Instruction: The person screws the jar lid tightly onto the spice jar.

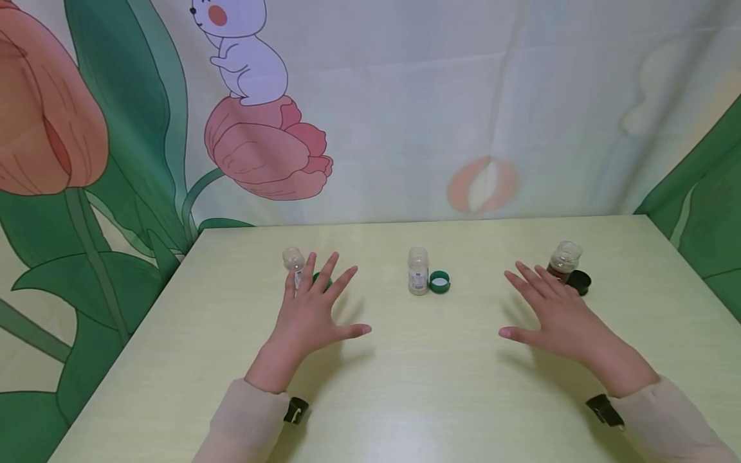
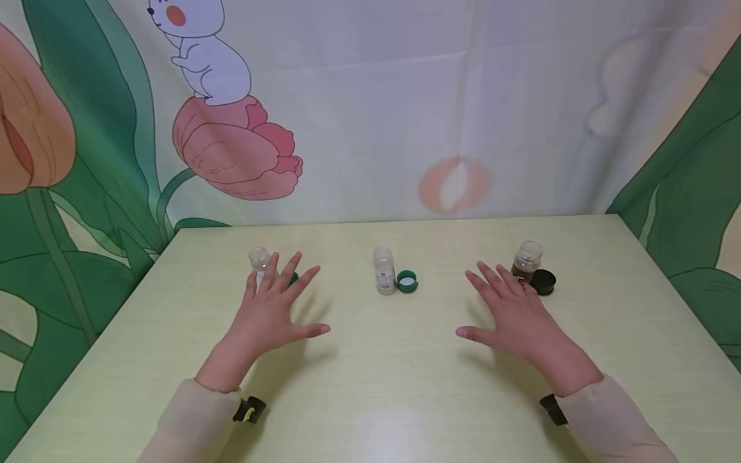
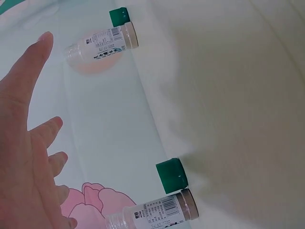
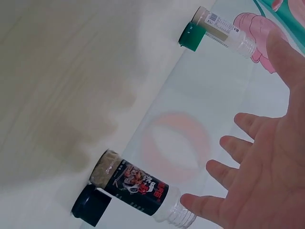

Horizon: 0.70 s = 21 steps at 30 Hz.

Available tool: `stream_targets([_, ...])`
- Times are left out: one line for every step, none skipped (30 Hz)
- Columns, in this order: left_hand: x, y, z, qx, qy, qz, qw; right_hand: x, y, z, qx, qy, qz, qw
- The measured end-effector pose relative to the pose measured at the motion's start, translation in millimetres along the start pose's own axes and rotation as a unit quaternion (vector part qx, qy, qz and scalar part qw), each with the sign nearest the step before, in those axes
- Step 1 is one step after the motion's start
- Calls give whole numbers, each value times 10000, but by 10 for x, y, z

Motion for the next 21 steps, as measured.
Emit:
stream_targets([-1, -2, -4, -13, 7, 2, 10000, -9, 2, -10, 37, -2, 3, 10000])
stream_targets([-2, -4, -8, -32, 14, 1, 10000, -17, 4, -20, 78, -1, 6, 10000])
stream_targets([-2, -8, -10, -39, 17, -14, 10000, -25, 4, -27, 111, 2, 11, 9999])
stream_targets([-3, -13, -15, -51, 19, -26, 10000, -32, 4, -34, 134, 4, 12, 9999])
stream_targets([-4, -17, -19, -66, 26, -45, 10000, -37, 1, -34, 135, -32, -9, 9999])
stream_targets([-6, -23, -25, -87, 35, -61, 9999, -43, -2, -36, 147, -34, -8, 9999])
stream_targets([-8, -28, -30, -106, 46, -81, 9999, -48, -6, -36, 147, -62, -27, 9999])
stream_targets([-10, -34, -36, -125, 54, -101, 9999, -50, -12, -36, 132, -96, -48, 9999])
stream_targets([-11, -38, -43, -140, 58, -120, 9998, -54, -17, -34, 125, -131, -72, 9998])
stream_targets([-13, -44, -53, -161, 74, -134, 9998, -58, -23, -32, 120, -184, -102, 9997])
stream_targets([-15, -48, -59, -173, 83, -144, 9997, -63, -27, -34, 118, -221, -130, 9996])
stream_targets([-18, -54, -66, -176, 93, -159, 9997, -69, -31, -39, 127, -240, -142, 9995])
stream_targets([-19, -58, -74, -185, 100, -161, 9996, -75, -34, -42, 133, -278, -169, 9994])
stream_targets([-20, -65, -85, -183, 110, -165, 9996, -82, -36, -47, 131, -309, -195, 9992])
stream_targets([-21, -70, -95, -174, 124, -166, 9996, -91, -40, -50, 128, -338, -226, 9991])
stream_targets([-23, -78, -108, -165, 144, -167, 9996, -101, -42, -55, 114, -365, -256, 9989])
stream_targets([-26, -86, -118, -163, 155, -168, 9996, -112, -45, -60, 100, -384, -286, 9988])
stream_targets([-27, -93, -130, -164, 173, -172, 9996, -124, -47, -64, 76, -408, -310, 9987])
stream_targets([-29, -101, -143, -178, 185, -156, 9995, -136, -49, -66, 53, -434, -342, 9985])
stream_targets([-32, -110, -155, -182, 198, -154, 9995, -148, -53, -71, 19, -456, -377, 9982])
stream_targets([-33, -116, -166, -182, 219, -155, 9995, -161, -59, -74, -9, -471, -412, 9980])
Point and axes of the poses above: each hand's wrist, its own x-axis towards the middle knuckle, its own y-axis out of the palm, z = x × y, the point moved 8 cm from there along x, towards the middle knuckle, and after that the axes turned 8 degrees about x, right-handed, at the moved point
